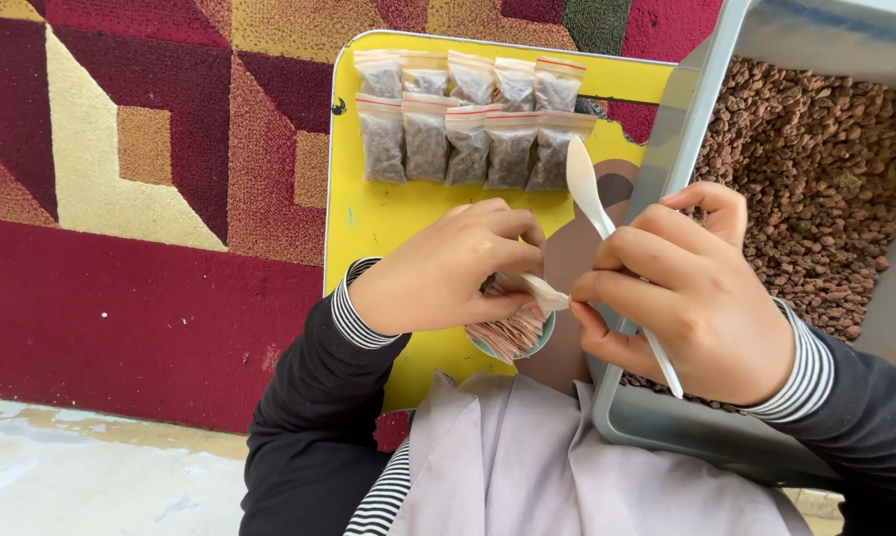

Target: The person scoops brown granular material from a large container into small plastic pouches using a white spoon. They hold each pouch open with one hand, fill it, and place it on a yellow tray. The process is repeated for multiple pouches.

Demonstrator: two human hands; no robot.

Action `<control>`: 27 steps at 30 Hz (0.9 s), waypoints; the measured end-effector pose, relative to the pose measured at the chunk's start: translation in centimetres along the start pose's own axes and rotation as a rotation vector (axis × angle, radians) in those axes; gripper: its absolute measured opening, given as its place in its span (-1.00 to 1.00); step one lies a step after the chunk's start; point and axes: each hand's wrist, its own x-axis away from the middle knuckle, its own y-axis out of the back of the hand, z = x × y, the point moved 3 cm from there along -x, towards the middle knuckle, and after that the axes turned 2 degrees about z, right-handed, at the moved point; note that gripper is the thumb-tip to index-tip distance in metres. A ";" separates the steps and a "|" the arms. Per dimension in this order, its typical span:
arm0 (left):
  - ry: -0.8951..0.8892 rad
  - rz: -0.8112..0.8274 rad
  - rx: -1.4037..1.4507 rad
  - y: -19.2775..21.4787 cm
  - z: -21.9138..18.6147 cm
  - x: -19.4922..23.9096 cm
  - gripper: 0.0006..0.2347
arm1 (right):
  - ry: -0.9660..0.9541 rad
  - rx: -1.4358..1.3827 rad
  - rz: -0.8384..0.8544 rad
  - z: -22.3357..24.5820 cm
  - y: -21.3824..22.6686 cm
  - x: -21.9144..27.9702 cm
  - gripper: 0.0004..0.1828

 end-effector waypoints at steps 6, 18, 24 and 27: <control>-0.016 0.005 0.028 0.1 0.0 0.0 -0.86 | 0.006 0.004 -0.063 0.4 0.4 0.1 -0.91; -0.003 -0.005 -0.015 0.1 -0.1 -0.1 -0.89 | -0.209 -0.247 -0.229 -1.5 2.8 1.8 -0.81; 0.068 0.017 -0.034 0.4 -1.4 -0.3 -0.85 | -0.265 -0.242 -0.255 -1.7 4.5 4.2 -0.81; 0.047 -0.113 -0.062 0.4 -3.5 -0.7 -0.72 | -0.256 -0.256 -0.261 -1.5 5.3 5.1 -0.79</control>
